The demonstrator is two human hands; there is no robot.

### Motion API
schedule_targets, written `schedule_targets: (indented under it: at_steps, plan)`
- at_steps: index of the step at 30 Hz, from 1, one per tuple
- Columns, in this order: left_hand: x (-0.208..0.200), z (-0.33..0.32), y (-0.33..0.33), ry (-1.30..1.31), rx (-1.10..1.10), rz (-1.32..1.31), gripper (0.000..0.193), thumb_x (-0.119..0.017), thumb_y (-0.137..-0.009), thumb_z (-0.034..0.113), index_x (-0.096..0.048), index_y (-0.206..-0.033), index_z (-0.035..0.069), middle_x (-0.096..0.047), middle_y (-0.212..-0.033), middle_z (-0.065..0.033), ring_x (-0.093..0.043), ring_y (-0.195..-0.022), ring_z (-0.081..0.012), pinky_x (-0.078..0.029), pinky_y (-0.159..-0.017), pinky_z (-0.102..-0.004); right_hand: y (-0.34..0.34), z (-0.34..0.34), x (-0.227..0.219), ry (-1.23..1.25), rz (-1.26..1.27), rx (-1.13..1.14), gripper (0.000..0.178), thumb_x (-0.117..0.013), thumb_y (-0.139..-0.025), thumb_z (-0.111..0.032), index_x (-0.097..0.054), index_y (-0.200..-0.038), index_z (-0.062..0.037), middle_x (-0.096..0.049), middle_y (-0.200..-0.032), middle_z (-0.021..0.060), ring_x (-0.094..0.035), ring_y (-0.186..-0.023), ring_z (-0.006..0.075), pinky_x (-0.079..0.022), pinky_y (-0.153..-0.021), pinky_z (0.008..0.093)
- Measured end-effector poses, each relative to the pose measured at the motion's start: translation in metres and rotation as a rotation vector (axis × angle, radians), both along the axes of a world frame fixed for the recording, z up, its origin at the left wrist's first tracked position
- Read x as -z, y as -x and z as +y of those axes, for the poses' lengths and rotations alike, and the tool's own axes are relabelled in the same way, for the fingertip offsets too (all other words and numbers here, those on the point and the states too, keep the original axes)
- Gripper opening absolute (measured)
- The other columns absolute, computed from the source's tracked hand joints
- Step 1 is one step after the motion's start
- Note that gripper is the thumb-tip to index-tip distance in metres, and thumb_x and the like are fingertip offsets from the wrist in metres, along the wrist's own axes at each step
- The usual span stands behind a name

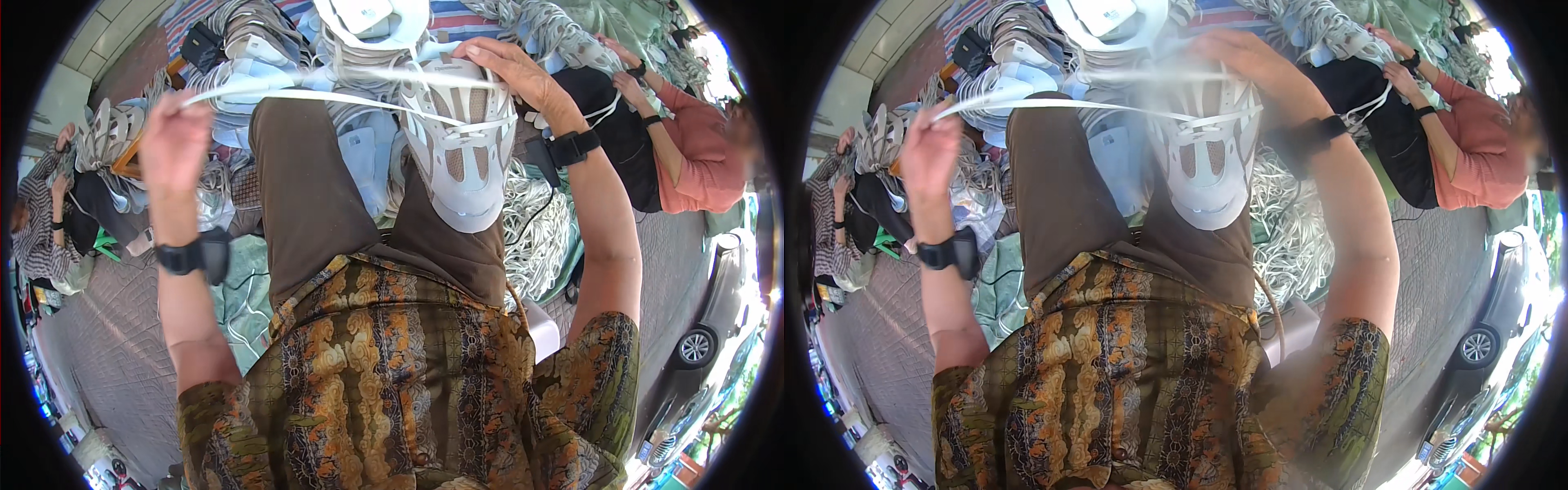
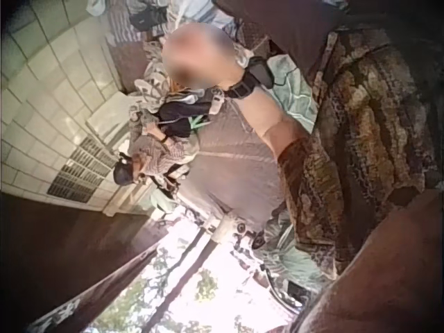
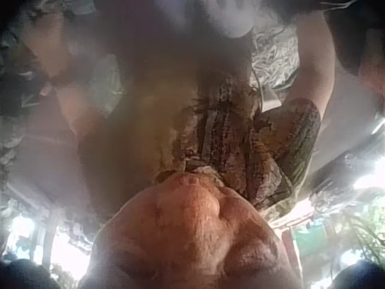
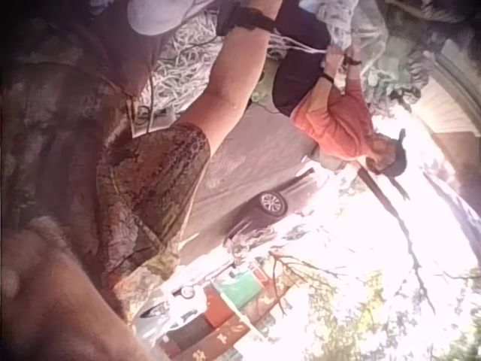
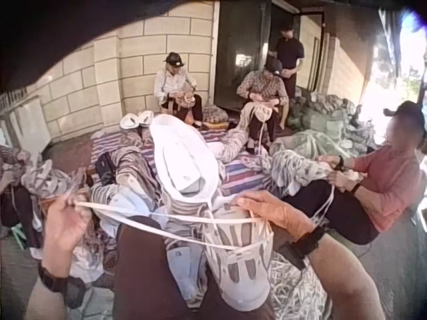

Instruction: The person is sitting on a mat outdoors, lacing white shoelaces into a white sneaker. They thread the laces through the eyelets and pull them tight, repeating the process for multiple shoes. Other people are visible in the background performing similar tasks.

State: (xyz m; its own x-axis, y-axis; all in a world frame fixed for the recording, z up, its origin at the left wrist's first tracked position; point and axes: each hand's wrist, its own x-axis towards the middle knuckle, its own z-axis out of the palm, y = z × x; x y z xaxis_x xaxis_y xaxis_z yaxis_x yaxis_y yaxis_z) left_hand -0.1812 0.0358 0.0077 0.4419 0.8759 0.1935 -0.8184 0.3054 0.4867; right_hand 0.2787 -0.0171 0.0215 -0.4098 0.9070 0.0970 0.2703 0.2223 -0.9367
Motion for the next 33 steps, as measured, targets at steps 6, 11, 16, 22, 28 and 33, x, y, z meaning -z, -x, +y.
schedule_targets:
  at_steps: [6, 11, 16, 22, 28, 33]
  plan:
    - [0.043, 0.043, 0.213, 0.457, -0.838, 0.219, 0.022, -0.053, -0.090, 0.003, -0.051, -0.108, -0.010, -0.055, -0.117, -0.0267, -0.049, -0.121, -0.0405, -0.036, -0.110, -0.0499, -0.008, 0.018, 0.022, -0.184, -0.121, 0.093, 0.038, -0.053, -0.095, -0.039, -0.062, -0.113, -0.0064, -0.061, -0.100, 0.0009, -0.052, -0.098, 0.0100, -0.042, -0.086, 0.0245]
    - [0.080, 0.006, 0.202, 0.183, -0.776, 0.698, 0.030, -0.049, -0.092, 0.003, -0.047, -0.118, -0.011, -0.050, -0.127, -0.0280, -0.048, -0.124, -0.0407, -0.039, -0.108, -0.0486, 0.009, -0.016, 0.018, -0.480, -0.353, 0.348, 0.021, -0.060, -0.091, -0.018, -0.063, -0.105, -0.0035, -0.063, -0.101, 0.0044, -0.054, -0.099, 0.0145, -0.043, -0.086, 0.0281]
    - [0.027, -0.061, -0.031, -0.396, -0.416, 1.178, 0.017, -0.056, -0.091, 0.007, -0.061, -0.107, 0.002, -0.066, -0.098, -0.0099, -0.065, -0.087, -0.0170, -0.052, -0.079, -0.0285, 0.023, -0.053, -0.003, -0.814, -0.635, 0.273, 0.015, -0.066, -0.078, -0.009, -0.063, -0.093, -0.0061, -0.063, -0.096, 0.0082, -0.055, -0.093, 0.0287, -0.044, -0.079, 0.0378]
    - [0.034, -0.086, -0.172, -0.928, -0.184, 1.287, 0.035, -0.067, -0.080, 0.017, -0.057, -0.112, 0.006, -0.065, -0.098, -0.0124, -0.064, -0.085, -0.0239, -0.050, -0.076, -0.0352, 0.028, -0.069, 0.007, -0.795, -0.804, 0.172, 0.017, -0.069, -0.072, -0.009, -0.061, -0.086, -0.0060, -0.058, -0.087, 0.0066, -0.053, -0.084, 0.0293, -0.041, -0.074, 0.0409]
    - [0.047, -0.089, -0.219, -1.018, -0.355, 1.351, 0.030, -0.064, -0.078, 0.016, -0.060, -0.106, 0.006, -0.063, -0.090, -0.0163, -0.060, -0.082, -0.0366, -0.049, -0.071, -0.0425, 0.017, -0.066, 0.010, -0.418, -0.489, 0.267, 0.016, -0.068, -0.077, -0.012, -0.063, -0.089, -0.0033, -0.061, -0.082, 0.0089, -0.056, -0.078, 0.0253, -0.044, -0.072, 0.0336]
    - [0.065, -0.076, -0.225, -1.035, -0.437, 1.296, 0.026, -0.062, -0.079, 0.014, -0.060, -0.104, 0.006, -0.061, -0.088, -0.0181, -0.059, -0.081, -0.0381, -0.048, -0.070, -0.0433, 0.003, -0.060, 0.003, -0.147, -0.360, 0.235, 0.012, -0.064, -0.085, -0.012, -0.063, -0.093, -0.0033, -0.061, -0.079, -0.0008, -0.054, -0.075, 0.0084, -0.044, -0.068, 0.0253]
